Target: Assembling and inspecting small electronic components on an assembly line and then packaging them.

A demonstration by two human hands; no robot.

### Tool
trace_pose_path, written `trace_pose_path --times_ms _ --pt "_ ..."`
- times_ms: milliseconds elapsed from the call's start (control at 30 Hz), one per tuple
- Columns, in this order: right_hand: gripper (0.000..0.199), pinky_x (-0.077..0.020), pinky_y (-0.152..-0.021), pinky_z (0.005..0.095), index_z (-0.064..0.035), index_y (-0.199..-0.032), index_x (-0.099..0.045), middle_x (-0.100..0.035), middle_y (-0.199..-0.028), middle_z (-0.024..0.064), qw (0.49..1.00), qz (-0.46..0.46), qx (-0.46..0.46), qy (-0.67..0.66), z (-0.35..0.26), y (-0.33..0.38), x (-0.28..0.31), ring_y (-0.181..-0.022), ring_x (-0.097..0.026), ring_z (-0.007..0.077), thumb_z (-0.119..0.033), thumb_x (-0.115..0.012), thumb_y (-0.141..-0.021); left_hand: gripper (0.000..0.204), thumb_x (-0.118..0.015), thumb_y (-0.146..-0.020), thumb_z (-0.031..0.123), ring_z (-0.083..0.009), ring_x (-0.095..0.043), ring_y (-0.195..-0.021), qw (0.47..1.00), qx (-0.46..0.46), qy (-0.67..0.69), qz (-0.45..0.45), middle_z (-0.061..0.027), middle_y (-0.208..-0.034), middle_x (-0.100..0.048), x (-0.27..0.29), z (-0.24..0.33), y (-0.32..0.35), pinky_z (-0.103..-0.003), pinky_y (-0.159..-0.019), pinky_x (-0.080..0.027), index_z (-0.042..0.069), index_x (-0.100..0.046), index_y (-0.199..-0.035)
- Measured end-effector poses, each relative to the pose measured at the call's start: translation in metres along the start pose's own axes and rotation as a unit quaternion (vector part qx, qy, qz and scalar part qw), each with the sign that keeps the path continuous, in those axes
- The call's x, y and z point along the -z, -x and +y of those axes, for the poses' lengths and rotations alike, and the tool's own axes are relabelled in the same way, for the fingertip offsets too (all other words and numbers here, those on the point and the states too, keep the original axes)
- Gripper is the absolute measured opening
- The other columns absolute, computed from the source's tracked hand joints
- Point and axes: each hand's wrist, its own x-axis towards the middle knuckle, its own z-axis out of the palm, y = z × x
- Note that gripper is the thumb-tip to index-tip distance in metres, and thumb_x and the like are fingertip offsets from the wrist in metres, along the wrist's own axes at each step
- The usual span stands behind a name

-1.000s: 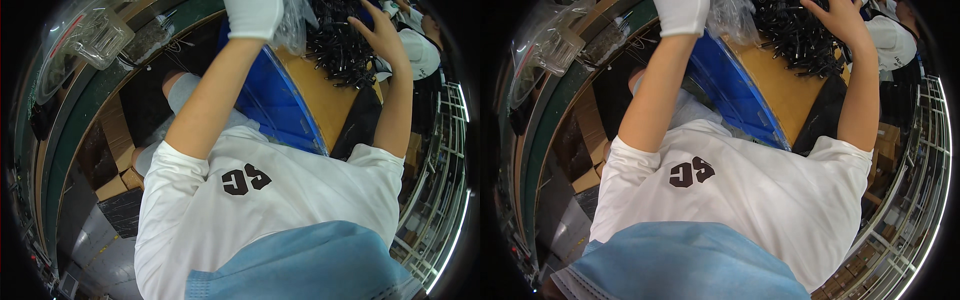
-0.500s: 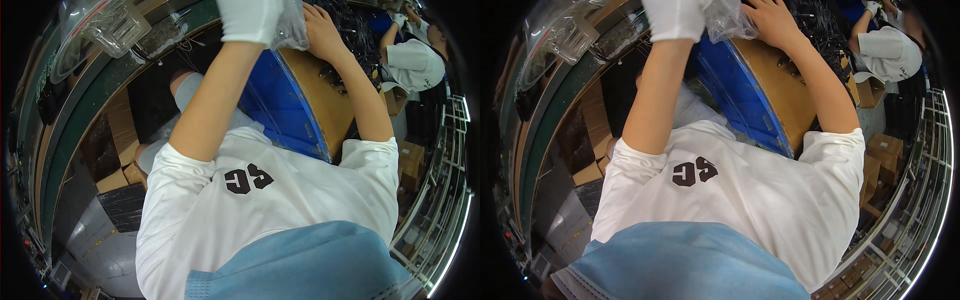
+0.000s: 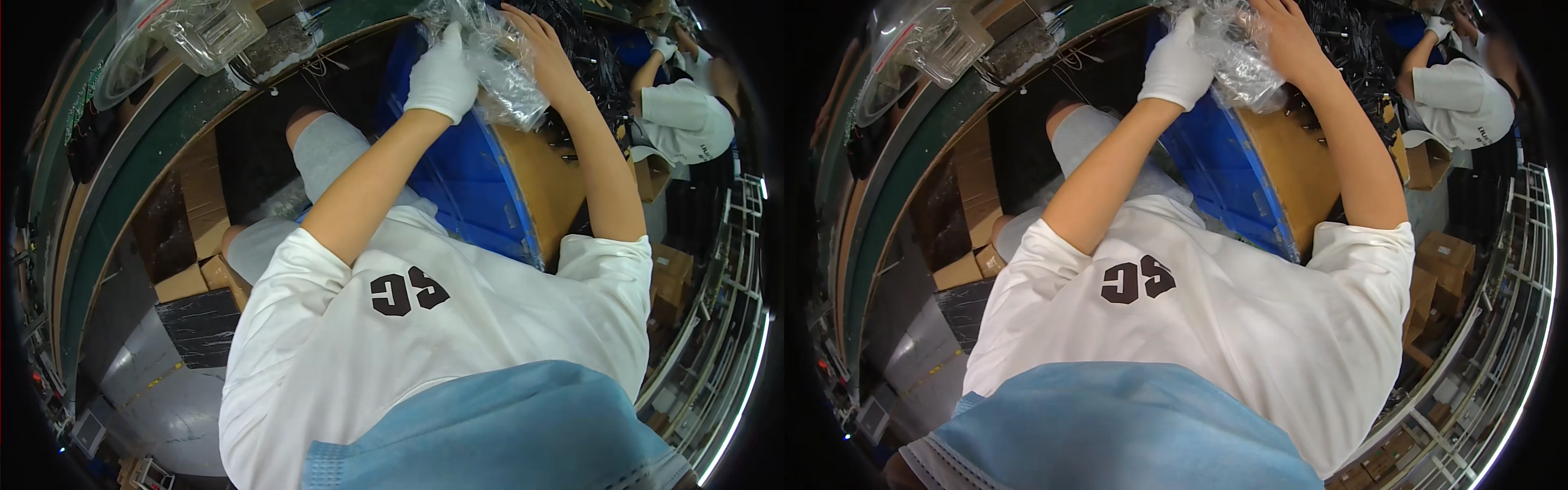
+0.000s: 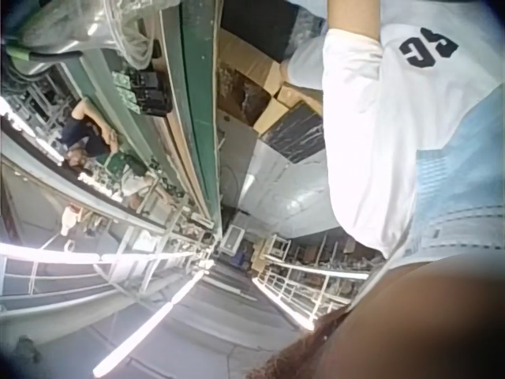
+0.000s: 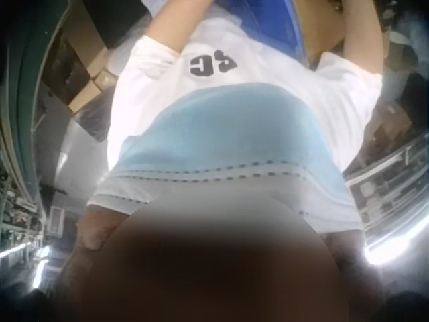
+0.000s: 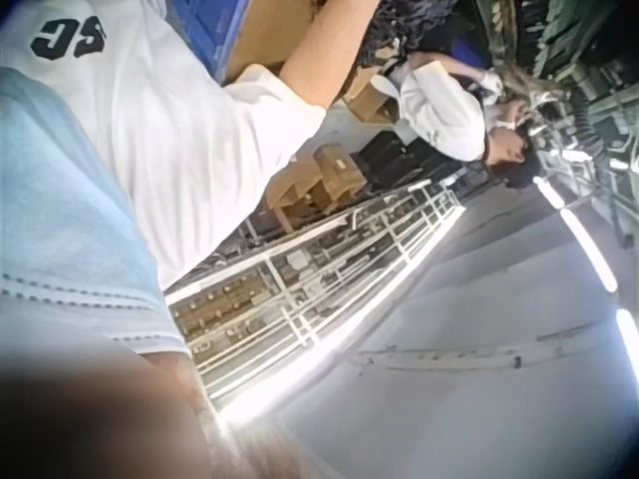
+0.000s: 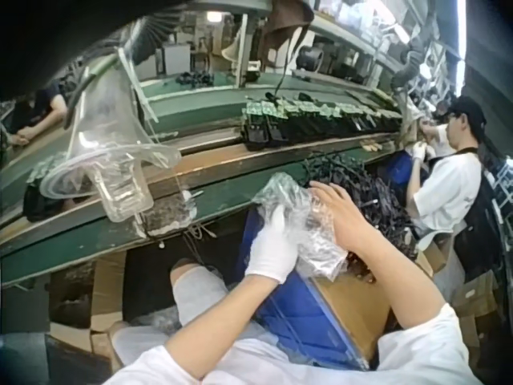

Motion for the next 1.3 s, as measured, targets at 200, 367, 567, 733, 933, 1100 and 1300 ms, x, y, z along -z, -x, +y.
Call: trace_pose_path --times_ms 200,367,567,733,933,1100,1300 --pt "0.052 -0.0293 -0.112 0.0367 -0.0151 -0.134 -0.054 -0.049 -0.141 0.004 0.987 -0.134 -0.068 -0.052 -0.01 -0.007 0.033 -0.133 -0.042 0.0208 -0.025 -0.06 -0.083 0.03 -0.065 -0.08 0.009 -0.0242 -0.062 -0.081 0.944 -0.091 0.282 0.147 -0.0113 -0.1 -0.066 0.052 -0.012 -0.012 -0.033 -0.075 -0.05 0.001 -0.059 -0.108" --pt "0.055 -0.0281 -0.113 0.0398 -0.0164 -0.137 -0.051 -0.049 -0.141 0.0022 0.99 -0.052 -0.058 -0.113 -0.001 0.009 0.005 -0.136 -0.039 0.0198 -0.022 -0.06 -0.083 0.03 -0.065 -0.073 -0.005 -0.0162 -0.057 -0.076 0.927 -0.148 0.305 0.161 -0.0055 -0.094 -0.065 0.094 0.024 0.026 -0.028 -0.073 -0.048 0.002 -0.061 -0.102" --pt "0.065 -0.0286 -0.112 0.0436 -0.0196 -0.142 -0.044 -0.048 -0.142 0.0028 0.982 -0.107 -0.037 0.149 -0.018 -0.002 -0.004 -0.138 -0.036 0.0195 -0.02 -0.065 -0.08 0.032 -0.065 -0.066 -0.005 -0.0175 -0.058 -0.075 0.929 -0.075 0.357 -0.057 -0.0045 -0.085 -0.064 0.099 0.017 0.079 -0.027 -0.072 -0.047 0.001 -0.066 -0.098" --pt "0.074 -0.0275 -0.113 0.0451 -0.0224 -0.145 -0.039 -0.044 -0.145 0.004 0.941 -0.166 -0.058 0.29 -0.022 -0.002 -0.011 -0.141 -0.033 0.0214 -0.02 -0.069 -0.077 0.026 -0.065 -0.07 0.003 -0.0233 -0.058 -0.072 0.95 -0.083 0.151 -0.26 -0.0055 -0.084 -0.063 0.141 -0.019 0.109 -0.031 -0.071 -0.047 0.004 -0.068 -0.095" --pt "0.083 -0.0258 -0.114 0.0485 -0.0222 -0.148 -0.036 -0.038 -0.15 0.0056 0.977 -0.17 -0.124 0.024 -0.031 -0.014 0.022 -0.144 -0.028 0.0249 -0.019 -0.074 -0.074 0.022 -0.064 -0.074 0.006 -0.021 -0.06 -0.076 0.966 0.046 0.164 -0.193 -0.0059 -0.084 -0.066 0.205 -0.078 0.143 -0.031 -0.073 -0.047 0.002 -0.067 -0.095" --pt "0.072 -0.0361 -0.107 0.0465 -0.0122 -0.145 -0.043 -0.044 -0.146 0.0152 0.975 -0.148 -0.085 -0.146 -0.073 -0.052 0.089 -0.132 -0.044 0.0354 -0.013 -0.071 -0.078 0.018 -0.059 -0.081 0.006 -0.0147 -0.058 -0.078 0.933 0.208 0.294 0.002 -0.0031 -0.087 -0.067 0.243 -0.13 0.204 -0.028 -0.074 -0.047 0.002 -0.067 -0.097" --pt "0.046 -0.04 -0.105 0.0405 -0.0027 -0.128 -0.056 -0.058 -0.131 0.0135 0.742 -0.312 0.001 -0.593 -0.208 -0.082 0.115 -0.122 -0.054 0.0293 -0.008 -0.066 -0.084 0.021 -0.053 -0.088 0.008 -0.0149 -0.055 -0.076 0.889 0.285 0.286 0.215 -0.005 -0.09 -0.066 0.284 -0.181 0.247 -0.028 -0.073 -0.046 0.001 -0.067 -0.102"
